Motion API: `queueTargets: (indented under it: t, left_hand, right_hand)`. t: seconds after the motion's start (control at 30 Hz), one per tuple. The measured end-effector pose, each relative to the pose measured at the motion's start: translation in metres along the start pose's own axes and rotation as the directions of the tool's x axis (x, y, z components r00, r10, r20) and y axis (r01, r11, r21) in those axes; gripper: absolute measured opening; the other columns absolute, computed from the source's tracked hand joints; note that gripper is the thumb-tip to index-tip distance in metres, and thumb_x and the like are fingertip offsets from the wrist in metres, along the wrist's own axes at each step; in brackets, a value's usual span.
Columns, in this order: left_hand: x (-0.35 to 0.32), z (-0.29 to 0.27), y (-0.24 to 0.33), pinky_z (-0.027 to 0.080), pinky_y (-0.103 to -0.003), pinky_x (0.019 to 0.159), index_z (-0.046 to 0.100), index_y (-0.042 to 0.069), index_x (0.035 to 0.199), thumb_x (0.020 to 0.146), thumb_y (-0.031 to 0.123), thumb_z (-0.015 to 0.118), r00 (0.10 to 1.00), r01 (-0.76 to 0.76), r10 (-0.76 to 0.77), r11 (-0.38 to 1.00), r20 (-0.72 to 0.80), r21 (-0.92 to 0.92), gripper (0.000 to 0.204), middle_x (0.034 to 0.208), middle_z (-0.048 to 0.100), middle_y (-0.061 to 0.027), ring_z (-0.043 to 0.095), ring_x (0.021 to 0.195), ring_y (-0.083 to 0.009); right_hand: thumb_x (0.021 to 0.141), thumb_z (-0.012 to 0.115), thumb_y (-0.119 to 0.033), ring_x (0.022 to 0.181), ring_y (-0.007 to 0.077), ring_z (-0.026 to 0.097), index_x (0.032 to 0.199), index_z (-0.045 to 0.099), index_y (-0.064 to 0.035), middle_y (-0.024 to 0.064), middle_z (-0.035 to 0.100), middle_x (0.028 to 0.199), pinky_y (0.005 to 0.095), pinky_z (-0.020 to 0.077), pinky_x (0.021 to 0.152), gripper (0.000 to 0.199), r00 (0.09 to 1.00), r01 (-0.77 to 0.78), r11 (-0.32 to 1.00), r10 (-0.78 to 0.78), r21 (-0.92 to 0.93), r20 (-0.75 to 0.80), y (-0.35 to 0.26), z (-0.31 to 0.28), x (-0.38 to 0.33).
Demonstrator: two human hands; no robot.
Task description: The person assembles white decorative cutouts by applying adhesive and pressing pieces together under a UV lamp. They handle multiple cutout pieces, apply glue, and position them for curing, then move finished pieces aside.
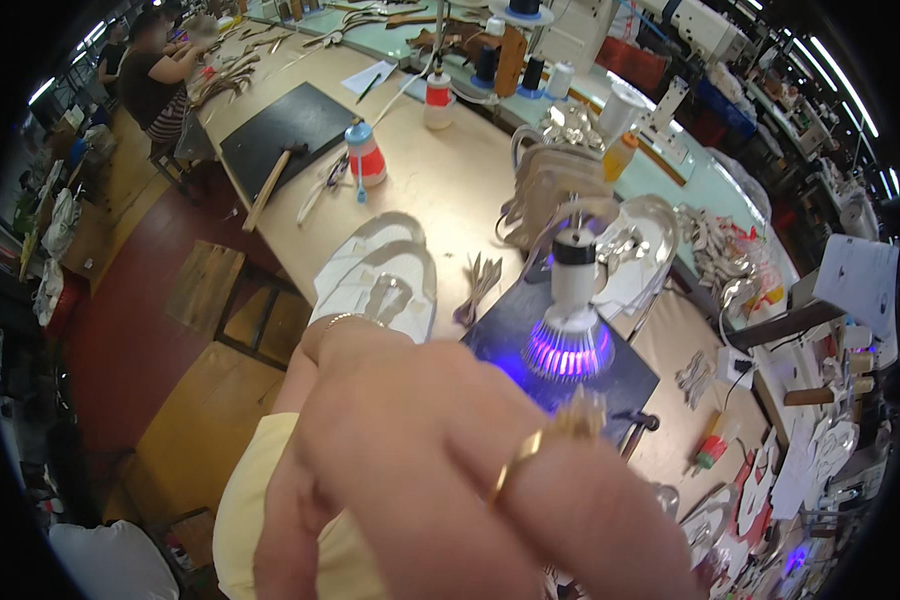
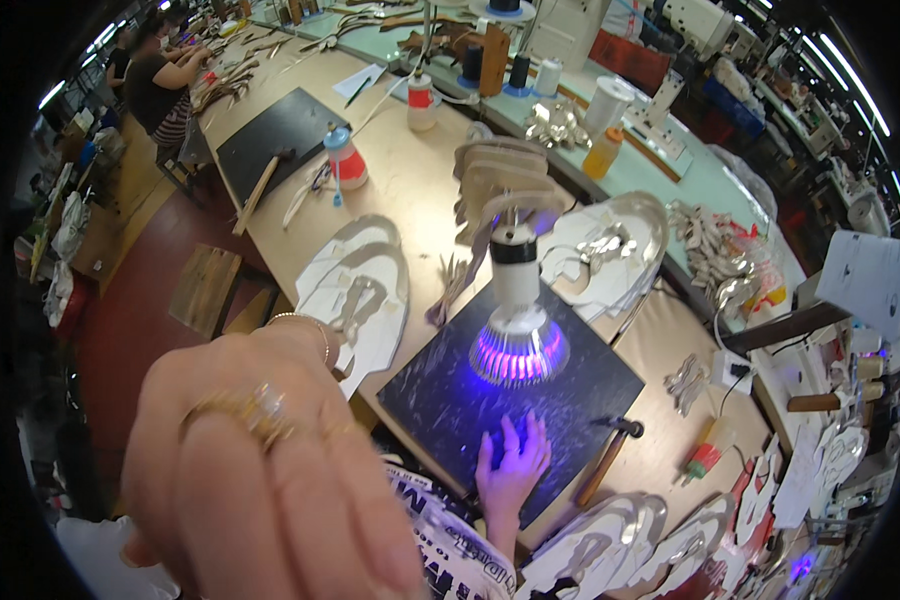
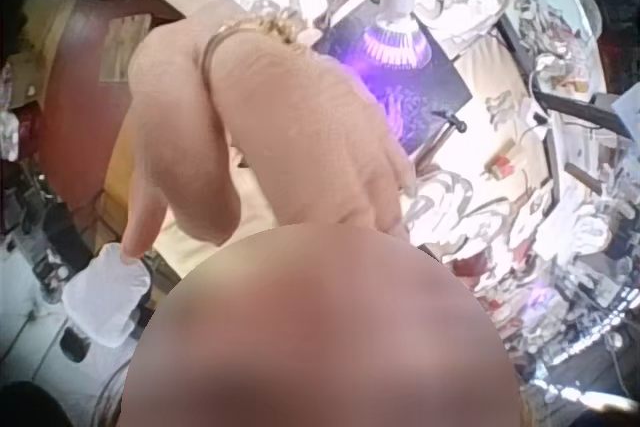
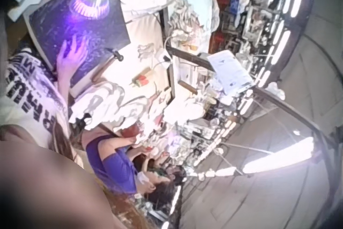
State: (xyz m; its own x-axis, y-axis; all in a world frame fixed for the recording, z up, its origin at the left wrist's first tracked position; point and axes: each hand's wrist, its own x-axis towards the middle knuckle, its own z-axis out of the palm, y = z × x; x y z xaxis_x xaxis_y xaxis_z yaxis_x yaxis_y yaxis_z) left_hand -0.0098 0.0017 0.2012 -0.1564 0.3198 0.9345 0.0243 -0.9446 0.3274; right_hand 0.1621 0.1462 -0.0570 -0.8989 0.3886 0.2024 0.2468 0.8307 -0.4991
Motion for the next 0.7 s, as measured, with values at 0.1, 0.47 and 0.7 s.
queueTargets:
  t: [0.1, 0.47, 0.7]
  left_hand:
    - [-0.008, 0.032, -0.001, 0.047, -0.043, 0.095, 0.058, -0.002, 0.093, 0.088, 0.059, 0.064, 0.997, -0.078, 0.079, 0.996, 0.018, -0.043, 0.062, 0.112, 0.064, -0.0306, 0.068, 0.096, -0.0351]
    - [-0.048, 0.055, 0.074, 0.031, -0.052, 0.113, 0.057, -0.001, 0.077, 0.095, 0.03, 0.065, 0.902, 0.351, -0.369, 0.929, 0.226, 0.117, 0.037, 0.111, 0.063, -0.0373, 0.065, 0.107, -0.044]
    - [-0.07, 0.088, 0.081, 0.048, -0.047, 0.092, 0.061, 0.005, 0.076, 0.091, 0.038, 0.068, 0.91, 0.4, -0.409, 0.91, 0.068, 0.112, 0.038, 0.104, 0.069, -0.0254, 0.069, 0.091, -0.0369]
  right_hand:
    - [0.088, 0.068, -0.025, 0.135, 0.0381, 0.04, 0.124, 0.063, -0.0108, 0.0193, 0.048, 0.142, 0.0545, 0.0257, 0.113, 0.039, 0.999, 0.034, 0.999, -0.034, -0.008, -0.024, 0.0, -0.001, 0.0]
    - [0.091, 0.066, -0.023, 0.135, 0.0386, 0.04, 0.127, 0.062, -0.0099, 0.0195, 0.047, 0.144, 0.0492, 0.0268, 0.113, 0.039, 0.995, 0.086, 0.996, -0.088, -0.034, -0.056, 0.001, -0.003, -0.001]
    - [0.092, 0.064, -0.026, 0.136, 0.0369, 0.04, 0.125, 0.062, -0.0091, 0.018, 0.047, 0.144, 0.0512, 0.0258, 0.115, 0.037, 0.989, 0.116, 0.993, -0.118, -0.031, -0.089, 0.004, 0.001, -0.006]
